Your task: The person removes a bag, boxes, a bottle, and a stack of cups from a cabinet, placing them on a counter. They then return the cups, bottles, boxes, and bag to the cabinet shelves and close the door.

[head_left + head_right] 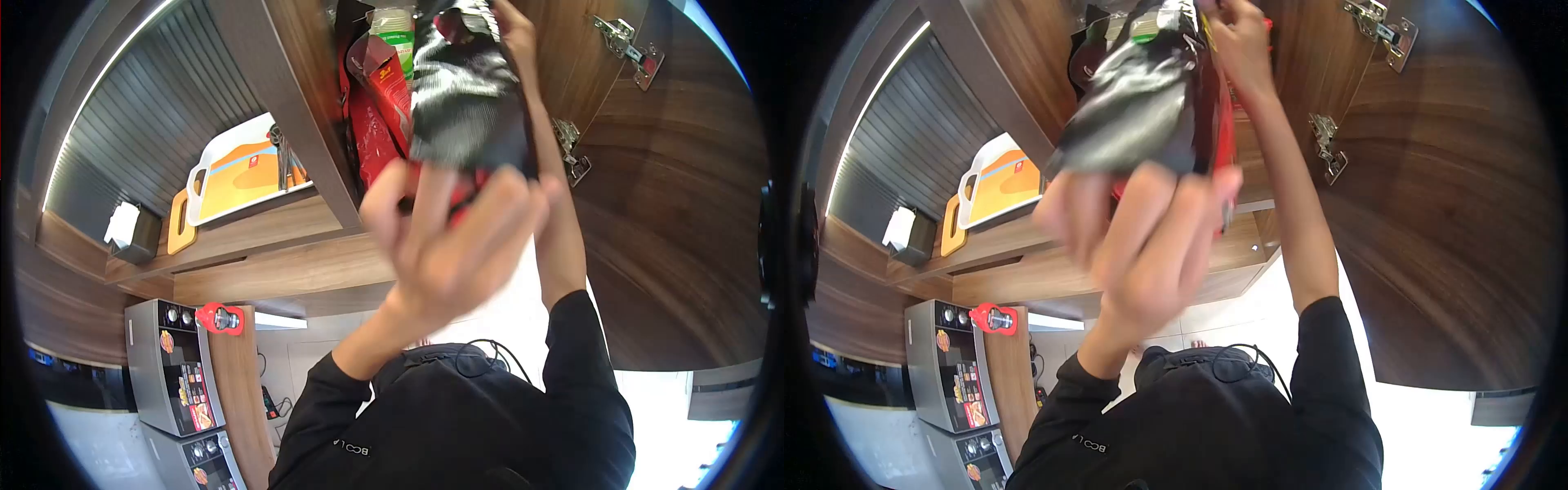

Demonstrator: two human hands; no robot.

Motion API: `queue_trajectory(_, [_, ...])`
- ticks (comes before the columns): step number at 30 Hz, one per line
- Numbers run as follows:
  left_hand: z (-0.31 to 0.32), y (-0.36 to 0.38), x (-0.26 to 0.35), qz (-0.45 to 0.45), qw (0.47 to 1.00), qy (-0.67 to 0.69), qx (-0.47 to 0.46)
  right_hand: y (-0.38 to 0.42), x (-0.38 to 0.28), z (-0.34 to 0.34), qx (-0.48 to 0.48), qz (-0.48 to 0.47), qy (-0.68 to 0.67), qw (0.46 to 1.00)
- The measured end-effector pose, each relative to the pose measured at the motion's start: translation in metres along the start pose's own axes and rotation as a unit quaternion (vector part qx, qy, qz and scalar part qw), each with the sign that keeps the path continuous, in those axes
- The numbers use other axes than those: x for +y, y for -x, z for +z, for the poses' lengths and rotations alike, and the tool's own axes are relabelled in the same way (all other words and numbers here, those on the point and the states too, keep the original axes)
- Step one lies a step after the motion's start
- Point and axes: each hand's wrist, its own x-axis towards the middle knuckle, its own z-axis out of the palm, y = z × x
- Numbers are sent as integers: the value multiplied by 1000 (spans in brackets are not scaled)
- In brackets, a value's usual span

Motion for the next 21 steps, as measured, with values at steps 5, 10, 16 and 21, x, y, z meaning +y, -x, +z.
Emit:
queue_trajectory(5, [71, 36, -26, -83, 991, 33, -99, 24, 138, 45, 26, 108, 122, 986])
queue_trajectory(10, [75, 108, -29, -190, 953, 157, -176, 94, 114, 17, 10, 101, -9, 995])
queue_trajectory(16, [40, 220, -10, -294, 906, 232, -197, 235, 1, -17, -47, 164, 204, 964])
queue_trajectory(21, [-10, 372, -11, -458, 729, 276, -428, 362, -9, -6, -74, 156, 183, 968])
